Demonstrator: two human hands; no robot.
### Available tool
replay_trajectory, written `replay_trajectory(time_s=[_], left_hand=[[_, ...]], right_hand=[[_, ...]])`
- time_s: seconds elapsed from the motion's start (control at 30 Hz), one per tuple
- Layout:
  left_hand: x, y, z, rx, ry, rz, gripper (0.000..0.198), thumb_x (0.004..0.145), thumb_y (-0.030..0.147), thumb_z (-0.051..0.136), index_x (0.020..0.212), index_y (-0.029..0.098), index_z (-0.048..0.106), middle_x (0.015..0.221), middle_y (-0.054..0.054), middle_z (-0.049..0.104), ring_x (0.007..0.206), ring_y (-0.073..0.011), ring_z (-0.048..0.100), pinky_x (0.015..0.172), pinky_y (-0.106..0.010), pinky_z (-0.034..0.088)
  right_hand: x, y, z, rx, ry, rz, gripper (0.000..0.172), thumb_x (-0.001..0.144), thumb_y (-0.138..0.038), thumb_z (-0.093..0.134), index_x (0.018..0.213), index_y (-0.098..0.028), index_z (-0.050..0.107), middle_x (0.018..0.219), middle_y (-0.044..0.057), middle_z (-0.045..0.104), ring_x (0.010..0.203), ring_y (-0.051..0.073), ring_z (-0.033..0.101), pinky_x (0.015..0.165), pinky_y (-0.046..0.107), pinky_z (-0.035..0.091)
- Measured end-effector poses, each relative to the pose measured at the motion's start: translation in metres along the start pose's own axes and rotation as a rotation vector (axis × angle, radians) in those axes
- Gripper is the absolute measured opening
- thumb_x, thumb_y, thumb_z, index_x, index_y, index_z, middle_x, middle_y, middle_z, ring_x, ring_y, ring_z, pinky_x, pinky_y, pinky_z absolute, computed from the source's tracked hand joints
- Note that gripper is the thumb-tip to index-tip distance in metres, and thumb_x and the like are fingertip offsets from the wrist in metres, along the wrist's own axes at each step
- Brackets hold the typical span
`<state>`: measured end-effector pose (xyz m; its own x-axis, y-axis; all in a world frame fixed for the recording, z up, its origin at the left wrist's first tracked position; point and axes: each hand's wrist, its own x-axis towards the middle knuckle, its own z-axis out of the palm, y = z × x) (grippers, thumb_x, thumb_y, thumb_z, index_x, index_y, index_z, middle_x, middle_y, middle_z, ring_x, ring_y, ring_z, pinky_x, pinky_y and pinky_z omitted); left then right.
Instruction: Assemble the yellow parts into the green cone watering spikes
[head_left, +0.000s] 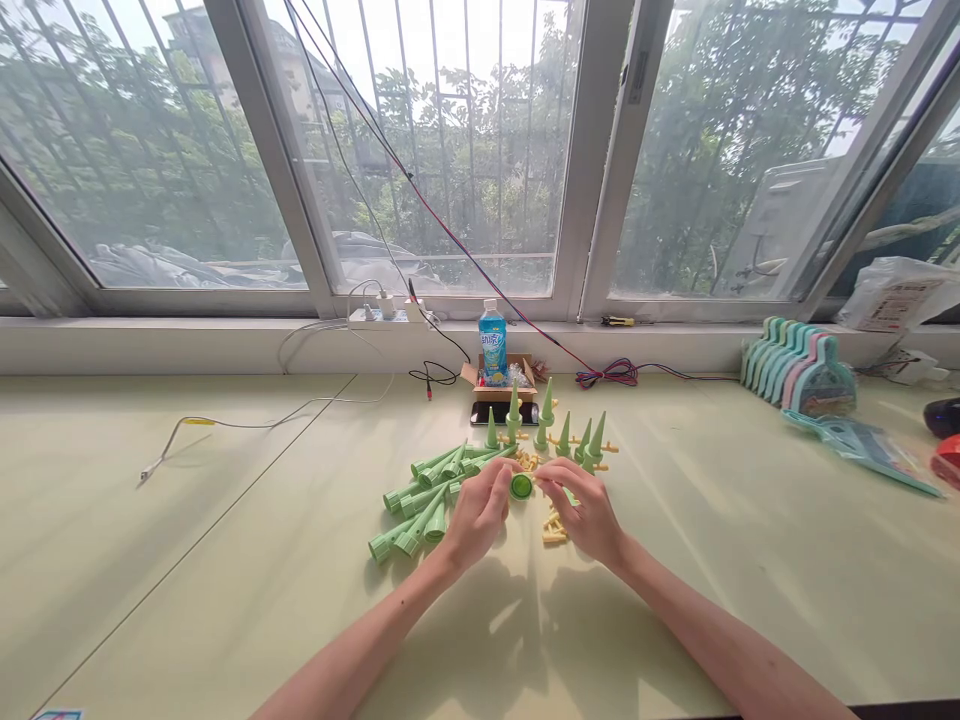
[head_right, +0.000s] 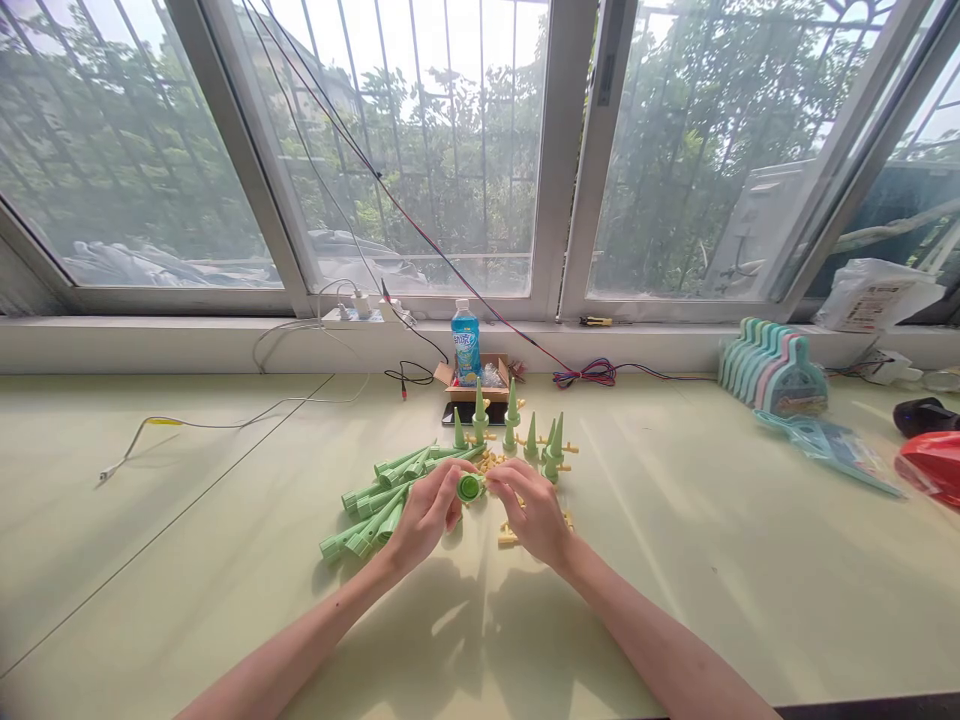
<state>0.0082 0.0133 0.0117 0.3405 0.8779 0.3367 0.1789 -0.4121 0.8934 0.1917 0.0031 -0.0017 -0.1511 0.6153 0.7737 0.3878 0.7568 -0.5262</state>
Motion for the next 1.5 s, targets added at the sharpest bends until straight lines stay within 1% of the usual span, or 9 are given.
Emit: replay_trajectory(time_s=[0.33,0.5,0.7,0.87,0.97,1.07,1.13,1.27,1.5], left_hand=[[-0.0033,0.0029,0.0007,0.006,-0.014,0.054,0.037,0.099,0.047,0.040,0.108,0.017,0.059,0.046,0.008,0.045,0.040,-0.0118,0.049,0.046,-0.022,0.038],[-0.0027,0.0032,0.0007,0.031,-0.013,0.130,0.032,0.097,0.044,0.047,0.113,0.018,0.057,0.091,-0.006,0.067,0.043,-0.0066,0.051,0.046,-0.022,0.045],[-0.0026,-0.0025,0.0020,0.167,-0.004,0.234,0.035,0.095,0.037,0.054,0.125,0.019,0.049,0.059,0.007,0.052,0.041,-0.0070,0.045,0.048,-0.021,0.045],[-0.0017,-0.0063,0.0030,0.217,-0.005,0.339,0.036,0.096,0.028,0.053,0.130,0.021,0.044,0.067,0.006,0.055,0.046,-0.0069,0.049,0.049,-0.019,0.044],[-0.0010,-0.0063,0.0036,0.230,0.002,0.334,0.036,0.096,0.029,0.053,0.131,0.022,0.042,0.073,0.004,0.059,0.048,-0.0065,0.051,0.050,-0.019,0.045],[0.0001,-0.0056,0.0039,0.204,0.044,0.280,0.035,0.096,0.033,0.053,0.129,0.024,0.044,0.098,-0.004,0.063,0.053,-0.0060,0.054,0.051,-0.020,0.048],[0.0011,-0.0049,0.0034,0.160,0.087,0.248,0.030,0.097,0.035,0.051,0.124,0.023,0.047,0.112,-0.008,0.059,0.056,-0.0057,0.056,0.052,-0.021,0.050],[0.0028,-0.0025,0.0011,0.127,0.104,0.221,0.022,0.097,0.035,0.050,0.115,0.022,0.052,0.101,-0.004,0.055,0.057,-0.0061,0.054,0.051,-0.020,0.049],[0.0019,0.0007,0.0028,0.189,-0.016,0.238,0.014,0.095,0.032,0.053,0.103,0.020,0.057,0.100,-0.004,0.049,0.062,-0.0076,0.051,0.046,-0.019,0.043]], right_hand=[[0.0022,0.0001,-0.0036,-0.022,0.017,0.012,0.018,0.098,-0.019,0.049,0.096,-0.022,0.066,0.084,0.004,0.063,0.070,0.015,0.058,0.060,0.026,0.048],[0.0007,0.0019,-0.0035,-0.032,0.021,0.052,0.019,0.099,-0.023,0.047,0.094,-0.021,0.065,0.080,0.003,0.063,0.068,0.015,0.058,0.060,0.027,0.048],[-0.0012,0.0044,-0.0031,-0.036,0.027,0.078,0.018,0.100,-0.026,0.046,0.093,-0.020,0.062,0.077,0.003,0.063,0.067,0.015,0.059,0.061,0.027,0.048],[-0.0013,0.0046,-0.0017,-0.037,0.038,0.096,0.020,0.100,-0.028,0.046,0.091,-0.020,0.062,0.075,0.002,0.062,0.065,0.014,0.058,0.059,0.026,0.049],[-0.0016,0.0043,-0.0012,-0.042,0.048,0.102,0.020,0.100,-0.029,0.047,0.090,-0.020,0.062,0.075,0.002,0.063,0.065,0.014,0.058,0.059,0.026,0.050],[-0.0013,0.0033,-0.0010,-0.050,0.057,0.102,0.019,0.100,-0.029,0.047,0.092,-0.020,0.062,0.077,0.003,0.064,0.066,0.015,0.059,0.060,0.027,0.051],[-0.0007,0.0025,-0.0009,-0.050,0.064,0.099,0.019,0.100,-0.028,0.047,0.093,-0.020,0.062,0.078,0.003,0.064,0.067,0.015,0.059,0.061,0.028,0.051],[0.0003,0.0016,-0.0006,-0.056,0.059,0.082,0.018,0.100,-0.026,0.047,0.093,-0.021,0.064,0.080,0.003,0.065,0.067,0.015,0.059,0.060,0.028,0.050],[-0.0009,0.0029,0.0001,-0.031,0.000,0.057,0.018,0.100,-0.025,0.048,0.095,-0.022,0.065,0.085,0.005,0.066,0.072,0.016,0.062,0.061,0.027,0.050]])
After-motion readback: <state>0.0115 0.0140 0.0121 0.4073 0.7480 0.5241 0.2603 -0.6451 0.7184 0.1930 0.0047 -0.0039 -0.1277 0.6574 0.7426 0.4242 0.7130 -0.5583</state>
